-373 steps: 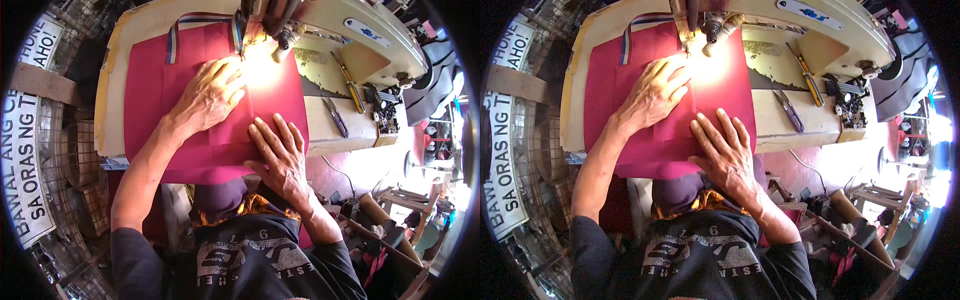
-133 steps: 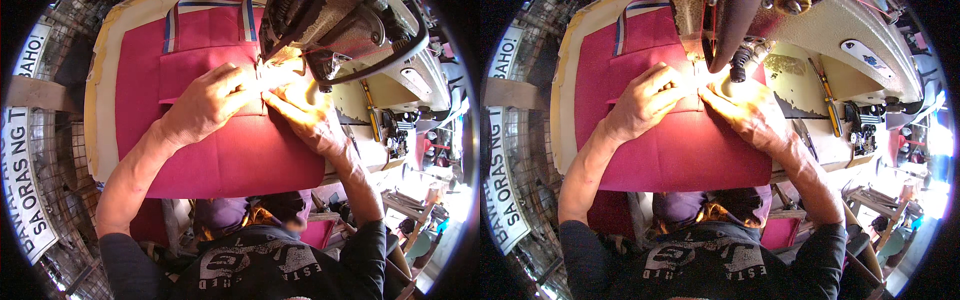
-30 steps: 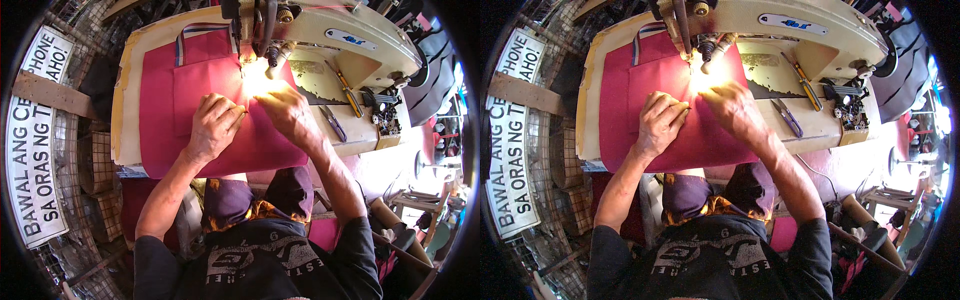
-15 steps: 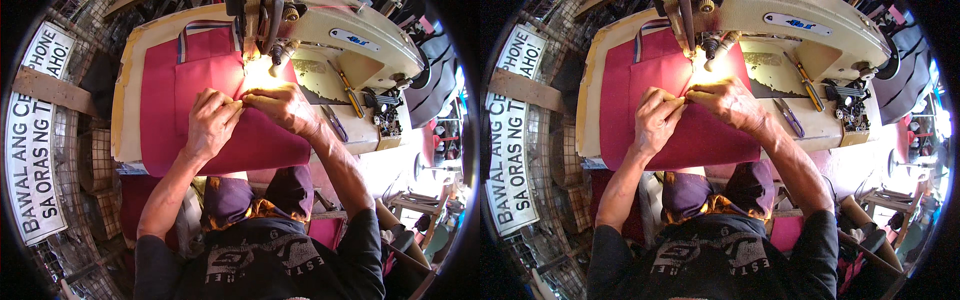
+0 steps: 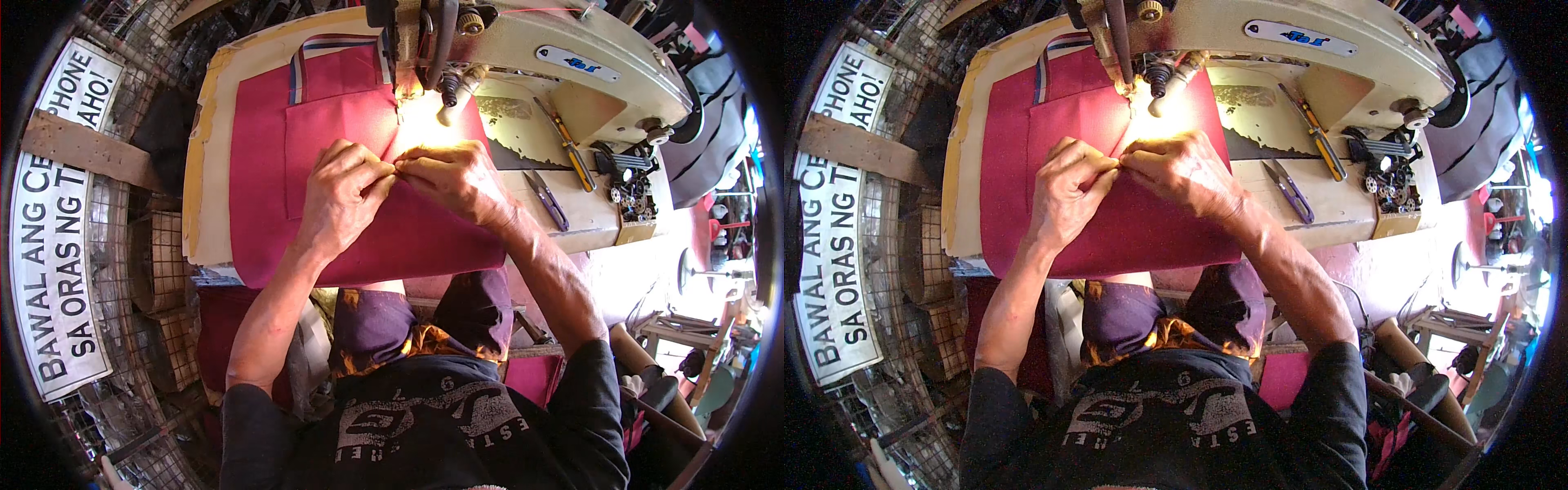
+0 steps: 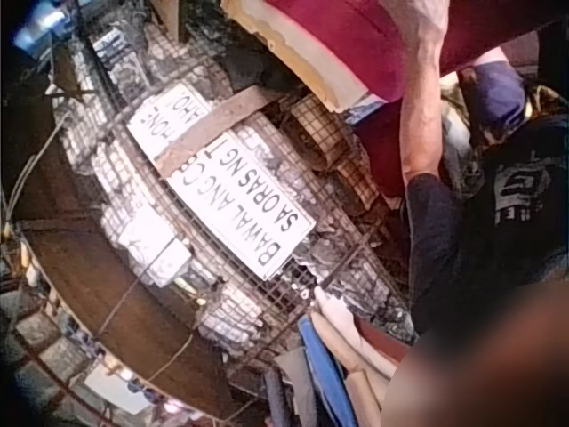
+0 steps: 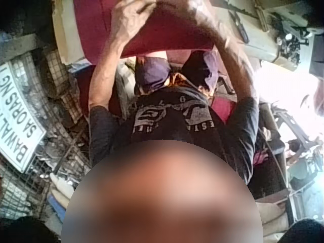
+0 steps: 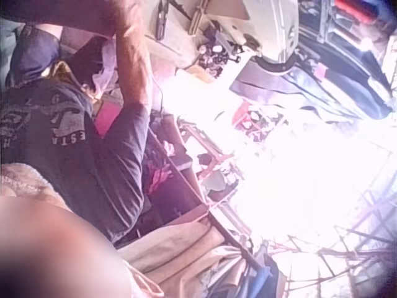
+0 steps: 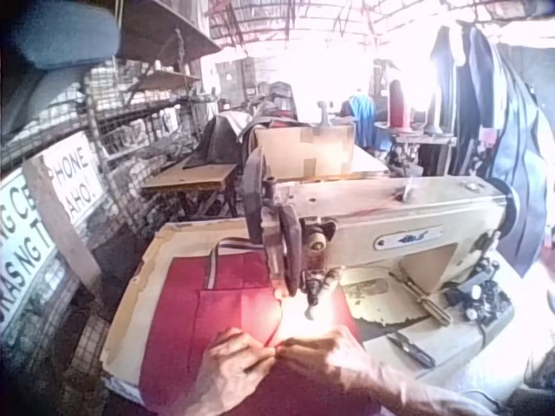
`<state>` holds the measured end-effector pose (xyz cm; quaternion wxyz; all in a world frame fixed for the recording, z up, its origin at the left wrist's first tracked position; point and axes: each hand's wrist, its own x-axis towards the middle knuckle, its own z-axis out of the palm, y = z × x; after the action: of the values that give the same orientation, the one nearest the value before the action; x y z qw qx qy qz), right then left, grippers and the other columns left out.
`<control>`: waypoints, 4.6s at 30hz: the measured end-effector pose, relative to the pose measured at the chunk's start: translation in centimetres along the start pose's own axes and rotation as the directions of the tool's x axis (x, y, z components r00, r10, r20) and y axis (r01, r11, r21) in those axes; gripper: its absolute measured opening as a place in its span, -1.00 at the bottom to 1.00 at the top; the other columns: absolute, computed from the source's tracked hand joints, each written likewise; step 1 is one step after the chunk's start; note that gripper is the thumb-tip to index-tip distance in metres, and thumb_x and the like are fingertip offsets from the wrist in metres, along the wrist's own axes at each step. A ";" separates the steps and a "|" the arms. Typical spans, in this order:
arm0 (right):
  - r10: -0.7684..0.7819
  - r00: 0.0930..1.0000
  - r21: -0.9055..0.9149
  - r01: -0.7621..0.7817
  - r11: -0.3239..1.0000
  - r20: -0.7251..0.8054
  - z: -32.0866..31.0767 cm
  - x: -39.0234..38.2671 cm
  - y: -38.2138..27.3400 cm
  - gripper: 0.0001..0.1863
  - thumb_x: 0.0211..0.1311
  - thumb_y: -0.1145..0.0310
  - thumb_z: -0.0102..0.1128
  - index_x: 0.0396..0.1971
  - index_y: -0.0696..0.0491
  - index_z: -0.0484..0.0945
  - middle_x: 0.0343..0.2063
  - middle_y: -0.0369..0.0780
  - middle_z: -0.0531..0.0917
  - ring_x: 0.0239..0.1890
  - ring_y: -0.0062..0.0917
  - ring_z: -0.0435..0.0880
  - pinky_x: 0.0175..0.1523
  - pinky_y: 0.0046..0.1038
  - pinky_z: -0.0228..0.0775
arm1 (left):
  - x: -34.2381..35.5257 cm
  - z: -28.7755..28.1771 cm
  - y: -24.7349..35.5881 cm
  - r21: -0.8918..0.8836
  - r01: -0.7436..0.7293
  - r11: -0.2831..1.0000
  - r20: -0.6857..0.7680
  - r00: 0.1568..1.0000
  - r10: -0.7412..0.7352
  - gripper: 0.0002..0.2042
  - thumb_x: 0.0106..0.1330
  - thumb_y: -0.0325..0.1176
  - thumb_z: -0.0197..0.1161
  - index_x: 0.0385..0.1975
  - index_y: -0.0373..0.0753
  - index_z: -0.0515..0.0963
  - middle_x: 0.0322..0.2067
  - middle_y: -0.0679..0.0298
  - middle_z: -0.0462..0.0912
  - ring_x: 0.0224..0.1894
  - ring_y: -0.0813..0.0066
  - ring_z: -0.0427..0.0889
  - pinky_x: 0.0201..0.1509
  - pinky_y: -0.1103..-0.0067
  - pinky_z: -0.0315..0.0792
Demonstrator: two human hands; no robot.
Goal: Sewing a pocket and straps onto a pink bag using an industrial sewing machine.
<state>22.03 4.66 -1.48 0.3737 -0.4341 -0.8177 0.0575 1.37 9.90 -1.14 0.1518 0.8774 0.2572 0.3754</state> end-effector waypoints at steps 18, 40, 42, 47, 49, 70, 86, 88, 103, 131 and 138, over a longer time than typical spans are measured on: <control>-0.181 0.975 -0.157 0.201 0.967 0.131 -0.6 -2.7 0.0 -0.63 0.04 0.36 0.19 -0.14 0.21 0.59 -0.19 -0.15 0.66 -0.16 -0.28 0.72 -0.10 -0.31 0.61 | -0.6 0.5 0.4 0.193 -0.335 0.922 0.209 0.932 0.295 -0.77 0.03 -0.58 0.41 -0.28 -0.32 0.61 -0.34 0.23 0.50 -0.21 0.24 0.54 -0.04 0.34 0.45; -0.150 0.978 -0.269 0.186 0.945 0.148 -0.5 -2.7 -1.2 -0.61 0.03 0.38 0.20 -0.11 0.20 0.64 -0.10 -0.10 0.71 -0.06 -0.26 0.75 0.00 -0.29 0.61 | -5.8 -6.8 -5.4 0.185 -0.172 0.968 0.179 0.974 0.139 -0.70 0.02 -0.56 0.50 -0.19 -0.26 0.73 -0.22 0.30 0.63 0.02 0.32 0.62 0.24 0.31 0.53; -0.150 0.976 -0.286 0.191 0.939 0.160 -0.5 -2.8 -1.1 -0.63 0.05 0.38 0.19 -0.12 0.21 0.65 -0.11 -0.10 0.71 -0.06 -0.23 0.75 -0.01 -0.28 0.62 | -5.8 -6.8 -5.2 0.198 -0.200 0.960 0.174 0.971 0.166 -0.70 0.02 -0.57 0.50 -0.20 -0.26 0.73 -0.24 0.30 0.62 0.00 0.32 0.63 0.25 0.30 0.53; -0.172 0.972 -0.284 0.211 0.935 0.158 -0.6 -2.8 -0.7 -0.61 0.05 0.35 0.20 -0.11 0.21 0.65 -0.09 -0.07 0.71 -0.06 -0.21 0.76 -0.03 -0.28 0.63 | -5.5 -6.8 -5.2 0.217 -0.212 0.953 0.163 0.970 0.179 -0.82 0.12 -0.46 0.46 -0.25 -0.22 0.74 -0.29 0.33 0.57 -0.09 0.32 0.60 0.24 0.29 0.51; -0.173 0.975 -0.280 0.206 0.938 0.140 -0.5 -2.4 -1.0 -0.68 0.04 0.44 0.29 -0.17 0.22 0.65 -0.14 -0.09 0.73 -0.09 -0.24 0.77 -0.04 -0.30 0.65 | -5.7 -6.7 -5.2 0.210 -0.200 0.957 0.163 0.972 0.167 -0.82 0.12 -0.47 0.46 -0.26 -0.23 0.74 -0.30 0.32 0.56 -0.08 0.32 0.60 0.24 0.28 0.51; 0.085 0.989 -0.280 -0.050 0.959 0.117 0.0 -4.7 -3.1 -0.56 0.12 0.36 0.19 0.04 0.10 0.63 0.01 -0.16 0.63 0.15 -0.27 0.59 0.24 -0.23 0.45 | 0.5 -1.4 -1.9 0.141 -0.501 0.854 0.363 0.829 0.426 -0.74 0.19 -0.40 0.34 -0.12 -0.29 0.66 -0.06 0.22 0.61 0.12 0.21 0.57 0.33 0.21 0.44; 0.055 0.990 -0.278 -0.017 0.960 0.129 -0.2 -4.7 -3.0 -0.50 0.10 0.31 0.14 0.07 0.17 0.60 0.05 -0.12 0.63 0.19 -0.27 0.57 0.31 -0.23 0.39 | 1.1 -0.8 -1.2 0.112 -0.627 0.771 0.427 0.731 0.533 -0.78 0.09 -0.46 0.33 -0.28 -0.41 0.65 -0.26 0.20 0.54 -0.09 0.24 0.58 0.05 0.35 0.55; 0.061 0.989 -0.280 -0.021 0.960 0.135 -0.3 -4.7 -3.0 -0.50 0.10 0.31 0.14 0.06 0.18 0.60 0.05 -0.12 0.63 0.19 -0.27 0.58 0.31 -0.23 0.40 | 0.9 -0.8 -1.2 0.096 -0.614 0.784 0.423 0.738 0.526 -0.78 0.09 -0.46 0.32 -0.27 -0.41 0.65 -0.25 0.20 0.54 -0.08 0.24 0.58 0.06 0.35 0.55; 0.092 0.991 -0.027 -0.095 0.995 -0.101 -0.6 -5.2 -1.9 -0.78 0.11 0.51 0.42 -0.23 0.17 0.64 -0.19 -0.11 0.69 -0.10 -0.21 0.71 0.00 -0.28 0.60 | -0.2 -1.5 -1.9 0.027 -0.480 0.877 0.430 0.797 0.423 -0.65 0.17 -0.44 0.26 -0.02 -0.36 0.63 -0.15 0.17 0.51 0.00 0.18 0.57 0.19 0.28 0.50; 0.160 0.974 -0.094 -0.146 0.985 0.159 -1.1 -4.7 -3.7 -0.54 0.14 0.34 0.39 0.06 0.14 0.59 0.01 -0.12 0.57 0.13 -0.23 0.56 0.24 -0.15 0.37 | -0.8 -2.2 -1.7 -0.132 -0.309 0.942 0.426 0.840 0.335 -0.64 0.15 -0.49 0.32 -0.01 -0.41 0.64 0.10 0.04 0.59 0.27 0.05 0.54 0.43 0.08 0.37; 0.158 0.965 -0.160 -0.126 0.979 0.209 -1.8 -5.0 -3.4 -0.53 0.17 0.32 0.37 0.11 0.09 0.59 0.05 -0.16 0.56 0.23 -0.28 0.51 0.45 -0.04 0.16 | -0.7 -2.3 -1.8 -0.096 -0.329 0.940 0.515 0.791 0.330 -0.45 0.17 -0.13 0.44 0.07 -0.39 0.61 0.19 0.04 0.53 0.36 0.07 0.45 0.50 -0.04 0.22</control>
<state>22.66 -1.56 -1.61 0.2431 -0.5087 -0.8227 0.0722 -1.37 11.18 -0.88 0.1491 0.9772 0.0493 0.1431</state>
